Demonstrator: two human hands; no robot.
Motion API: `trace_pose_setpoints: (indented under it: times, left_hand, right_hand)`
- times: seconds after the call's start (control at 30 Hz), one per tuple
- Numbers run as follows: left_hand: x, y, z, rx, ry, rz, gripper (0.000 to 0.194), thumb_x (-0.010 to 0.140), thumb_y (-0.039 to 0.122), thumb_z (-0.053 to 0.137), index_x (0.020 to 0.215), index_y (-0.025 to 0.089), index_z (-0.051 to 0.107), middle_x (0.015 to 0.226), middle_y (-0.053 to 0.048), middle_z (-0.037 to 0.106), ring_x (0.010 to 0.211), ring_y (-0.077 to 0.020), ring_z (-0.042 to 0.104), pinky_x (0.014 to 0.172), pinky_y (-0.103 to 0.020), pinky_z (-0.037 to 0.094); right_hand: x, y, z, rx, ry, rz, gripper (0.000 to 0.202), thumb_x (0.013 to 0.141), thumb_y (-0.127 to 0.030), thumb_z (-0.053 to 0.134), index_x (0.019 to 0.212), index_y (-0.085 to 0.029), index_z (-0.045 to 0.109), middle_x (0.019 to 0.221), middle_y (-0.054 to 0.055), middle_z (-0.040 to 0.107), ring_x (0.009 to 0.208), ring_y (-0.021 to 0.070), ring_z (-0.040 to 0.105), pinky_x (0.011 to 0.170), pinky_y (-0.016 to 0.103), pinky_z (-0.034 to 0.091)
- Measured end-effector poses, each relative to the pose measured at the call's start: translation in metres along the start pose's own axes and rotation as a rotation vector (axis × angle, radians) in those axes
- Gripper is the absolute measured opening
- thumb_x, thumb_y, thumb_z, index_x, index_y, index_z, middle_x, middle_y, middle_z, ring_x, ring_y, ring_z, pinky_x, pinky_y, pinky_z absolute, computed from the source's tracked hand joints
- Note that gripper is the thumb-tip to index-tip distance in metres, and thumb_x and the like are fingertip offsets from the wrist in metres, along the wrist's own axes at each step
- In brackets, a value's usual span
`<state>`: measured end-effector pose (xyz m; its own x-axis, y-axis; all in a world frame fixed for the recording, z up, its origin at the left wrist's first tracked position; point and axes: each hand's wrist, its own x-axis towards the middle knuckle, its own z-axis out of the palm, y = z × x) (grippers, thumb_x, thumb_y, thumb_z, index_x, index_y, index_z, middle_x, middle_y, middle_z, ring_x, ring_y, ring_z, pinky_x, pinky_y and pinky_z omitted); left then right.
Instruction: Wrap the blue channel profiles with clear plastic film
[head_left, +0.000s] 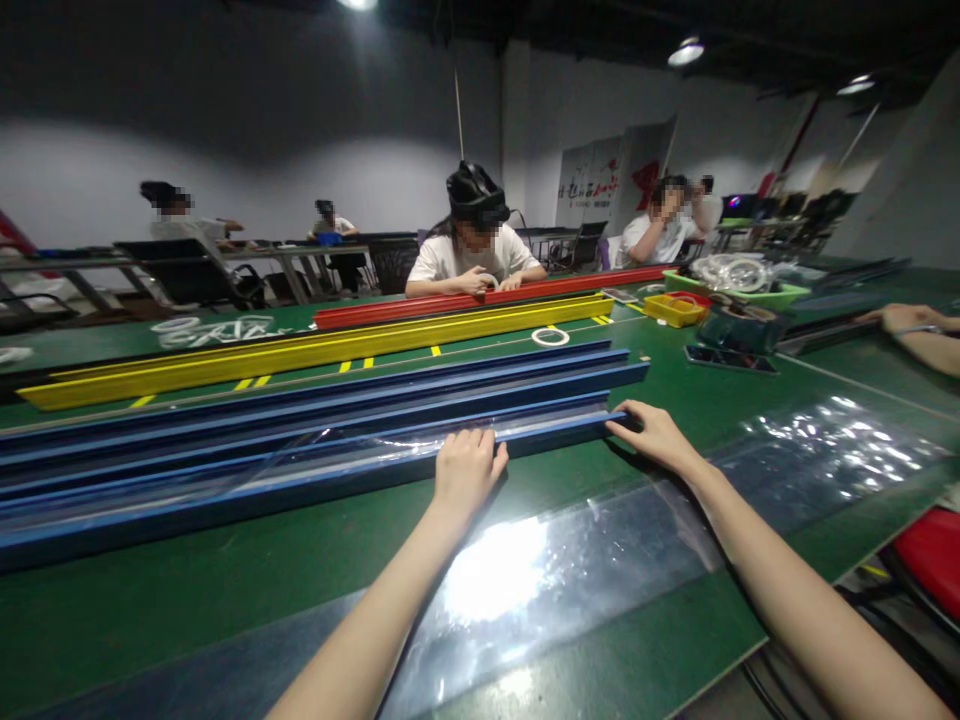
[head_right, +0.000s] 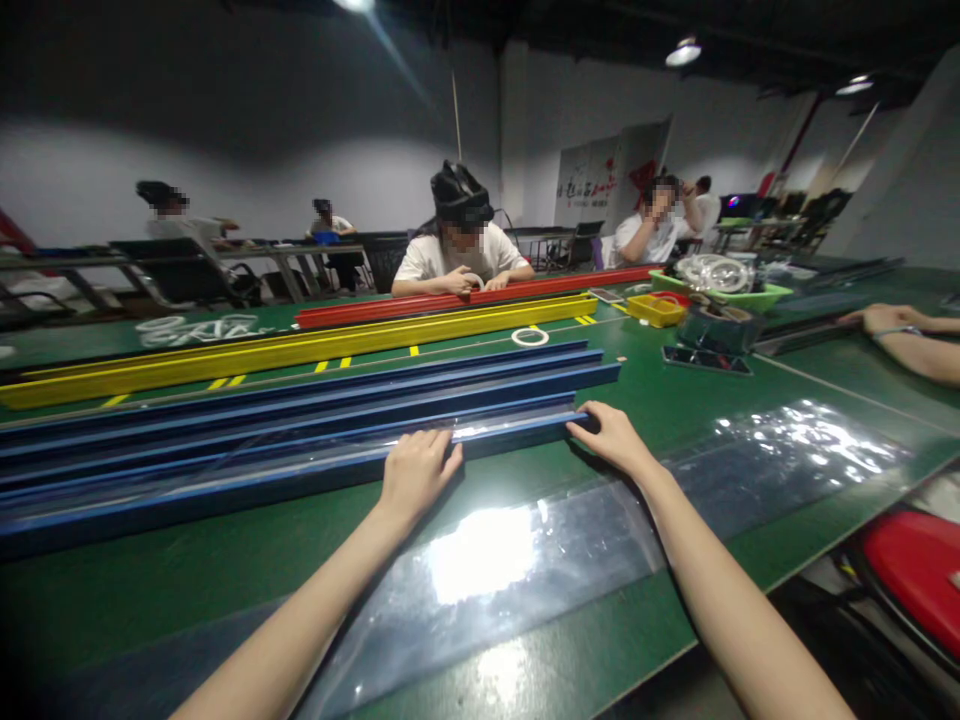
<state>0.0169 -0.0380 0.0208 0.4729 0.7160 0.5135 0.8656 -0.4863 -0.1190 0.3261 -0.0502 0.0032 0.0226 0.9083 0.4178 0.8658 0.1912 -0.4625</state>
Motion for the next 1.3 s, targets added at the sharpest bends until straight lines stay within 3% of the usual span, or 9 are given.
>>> trace_pose_setpoints:
  times: [0.17, 0.57, 1.3]
  left_hand:
    - [0.0004, -0.0002, -0.0001, -0.002, -0.023, -0.003, 0.028, 0.089, 0.031, 0.038, 0.081, 0.017, 0.061, 0.077, -0.006, 0.065, 0.076, -0.0207, 0.058, 0.068, -0.033, 0.032]
    - [0.0034, -0.0001, -0.0028, -0.039, -0.089, -0.03, 0.029, 0.089, 0.032, 0.038, 0.078, 0.017, 0.06, 0.079, -0.008, 0.066, 0.079, -0.021, 0.058, 0.069, -0.033, 0.033]
    - [0.007, -0.0061, -0.003, -0.028, -0.124, 0.001, 0.033, 0.089, 0.036, 0.036, 0.078, 0.017, 0.062, 0.08, -0.008, 0.066, 0.08, -0.0211, 0.058, 0.069, -0.033, 0.034]
  right_hand:
    - [-0.0006, -0.0018, -0.0003, 0.035, -0.039, 0.071, 0.027, 0.076, -0.047, 0.053, 0.079, -0.02, 0.058, 0.078, 0.003, 0.065, 0.072, 0.018, 0.059, 0.068, 0.028, 0.044]
    - [-0.0007, -0.0039, -0.0005, 0.022, -0.05, 0.079, 0.028, 0.077, -0.047, 0.051, 0.076, -0.02, 0.055, 0.071, 0.001, 0.062, 0.067, 0.0163, 0.056, 0.064, 0.027, 0.042]
    - [0.001, -0.0003, 0.0016, -0.013, -0.066, 0.068, 0.027, 0.077, -0.047, 0.05, 0.077, -0.021, 0.054, 0.077, 0.004, 0.063, 0.072, 0.0188, 0.057, 0.067, 0.029, 0.042]
